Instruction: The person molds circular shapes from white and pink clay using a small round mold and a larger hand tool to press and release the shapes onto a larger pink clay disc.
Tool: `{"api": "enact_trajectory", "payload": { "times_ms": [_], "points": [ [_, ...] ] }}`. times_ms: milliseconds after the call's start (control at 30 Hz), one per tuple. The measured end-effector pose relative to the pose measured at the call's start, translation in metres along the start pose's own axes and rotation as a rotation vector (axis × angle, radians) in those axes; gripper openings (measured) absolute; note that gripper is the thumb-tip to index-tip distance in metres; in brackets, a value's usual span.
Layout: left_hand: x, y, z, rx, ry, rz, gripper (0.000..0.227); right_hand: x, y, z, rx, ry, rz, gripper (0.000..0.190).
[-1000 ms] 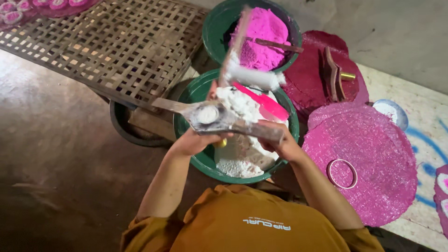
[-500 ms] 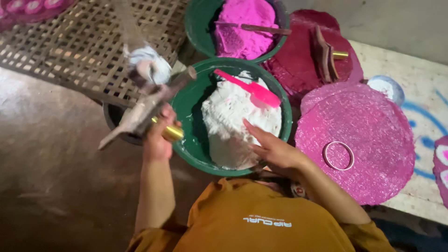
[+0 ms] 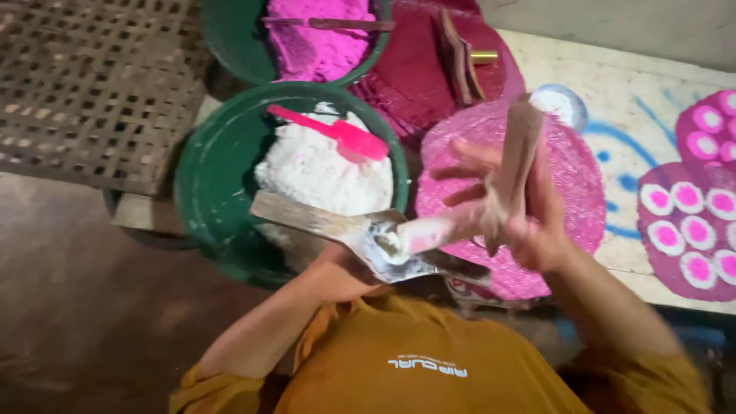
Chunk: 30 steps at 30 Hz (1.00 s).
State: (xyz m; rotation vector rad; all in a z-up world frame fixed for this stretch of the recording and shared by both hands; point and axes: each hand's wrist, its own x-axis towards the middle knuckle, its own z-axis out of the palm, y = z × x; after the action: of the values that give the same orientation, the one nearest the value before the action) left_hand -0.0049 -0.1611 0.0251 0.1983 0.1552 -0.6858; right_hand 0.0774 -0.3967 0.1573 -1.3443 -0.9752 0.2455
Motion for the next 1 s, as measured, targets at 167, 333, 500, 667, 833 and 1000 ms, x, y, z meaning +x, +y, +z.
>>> {"api": "enact_trajectory", "payload": {
  "times_ms": [167,333,500,667,833,1000],
  "points": [
    [0.024,-0.035,0.033,1.132,-0.147,0.254,0.035,-0.055,-0.02,-0.047,-0.589,-0.354,-0.431,0.065],
    [0.092,-0.094,0.057,2.155,-0.245,0.465,0.032,-0.097,-0.01,-0.054,-0.623,-0.27,-0.319,0.069],
    [0.141,-0.082,0.046,2.044,0.084,0.165,0.04,-0.126,0.004,-0.089,-0.601,-0.098,-0.04,0.077],
    [0.157,-0.07,0.031,1.891,0.207,0.404,0.039,-0.173,0.02,-0.17,0.006,-0.294,0.856,0.098],
    [0.186,-0.059,0.007,2.004,0.22,0.589,0.073,-0.248,0.053,-0.183,0.084,0.026,0.877,0.093],
    [0.242,-0.032,-0.031,2.376,0.881,0.782,0.068,-0.287,0.052,-0.187,0.201,0.358,0.483,0.073]
  ]
}}
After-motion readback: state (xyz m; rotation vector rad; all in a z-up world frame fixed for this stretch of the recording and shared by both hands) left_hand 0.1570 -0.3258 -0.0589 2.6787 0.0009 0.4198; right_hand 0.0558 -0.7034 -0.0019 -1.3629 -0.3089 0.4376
